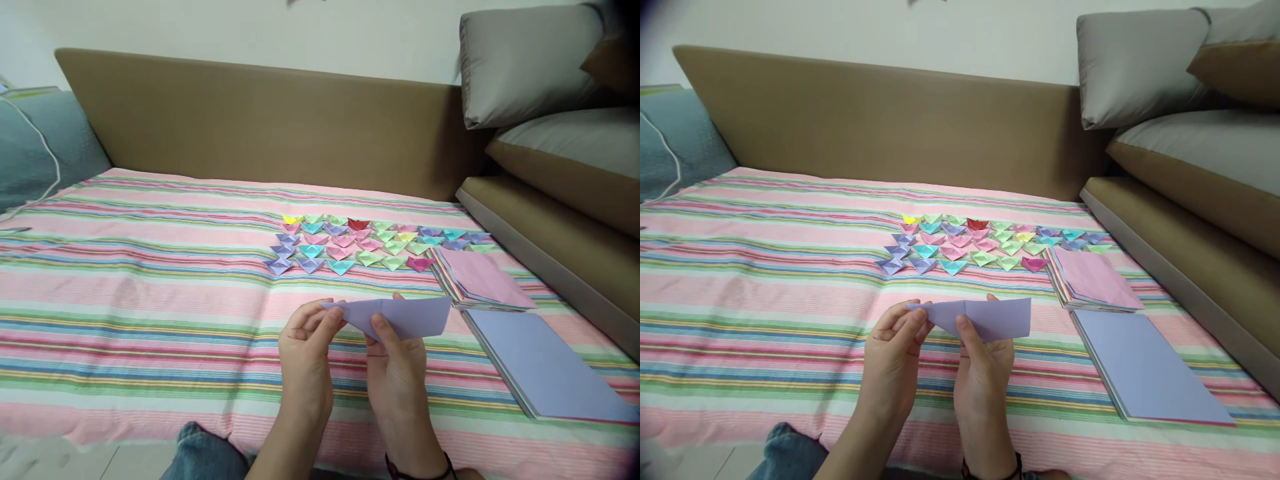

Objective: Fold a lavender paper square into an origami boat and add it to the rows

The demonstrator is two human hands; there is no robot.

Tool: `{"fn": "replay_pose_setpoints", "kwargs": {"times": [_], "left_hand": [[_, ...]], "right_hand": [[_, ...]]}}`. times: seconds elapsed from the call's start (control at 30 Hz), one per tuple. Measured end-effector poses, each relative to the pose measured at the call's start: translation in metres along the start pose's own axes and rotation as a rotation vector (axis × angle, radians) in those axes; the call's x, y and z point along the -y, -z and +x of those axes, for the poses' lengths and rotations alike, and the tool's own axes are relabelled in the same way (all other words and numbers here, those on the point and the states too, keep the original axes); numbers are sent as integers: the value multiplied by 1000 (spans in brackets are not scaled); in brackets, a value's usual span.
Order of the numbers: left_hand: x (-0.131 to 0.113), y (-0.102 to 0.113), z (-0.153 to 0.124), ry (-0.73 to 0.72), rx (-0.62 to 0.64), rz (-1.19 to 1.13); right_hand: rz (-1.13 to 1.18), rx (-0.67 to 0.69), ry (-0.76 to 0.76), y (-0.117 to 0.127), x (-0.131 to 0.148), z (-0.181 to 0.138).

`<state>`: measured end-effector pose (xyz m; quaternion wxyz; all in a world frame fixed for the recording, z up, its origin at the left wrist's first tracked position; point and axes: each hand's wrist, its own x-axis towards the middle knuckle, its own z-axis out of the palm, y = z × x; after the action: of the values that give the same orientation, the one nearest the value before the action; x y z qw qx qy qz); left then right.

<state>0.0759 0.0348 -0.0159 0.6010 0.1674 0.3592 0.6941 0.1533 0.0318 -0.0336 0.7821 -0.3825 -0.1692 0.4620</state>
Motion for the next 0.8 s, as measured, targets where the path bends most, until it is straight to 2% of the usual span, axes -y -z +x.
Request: {"fn": "replay_pose_setpoints", "kwargs": {"times": [0.27,0.6,0.8], "left_hand": [[-3,0,-1,-4,-7,3],[-4,0,-1,-8,4,4],[-6,0,0,-11,-4,-8]], "right_hand": [[-81,22,17,1,0,-2],[1,19,-6,2,-1,0],[-91,1,38,0,1,-1]]}}
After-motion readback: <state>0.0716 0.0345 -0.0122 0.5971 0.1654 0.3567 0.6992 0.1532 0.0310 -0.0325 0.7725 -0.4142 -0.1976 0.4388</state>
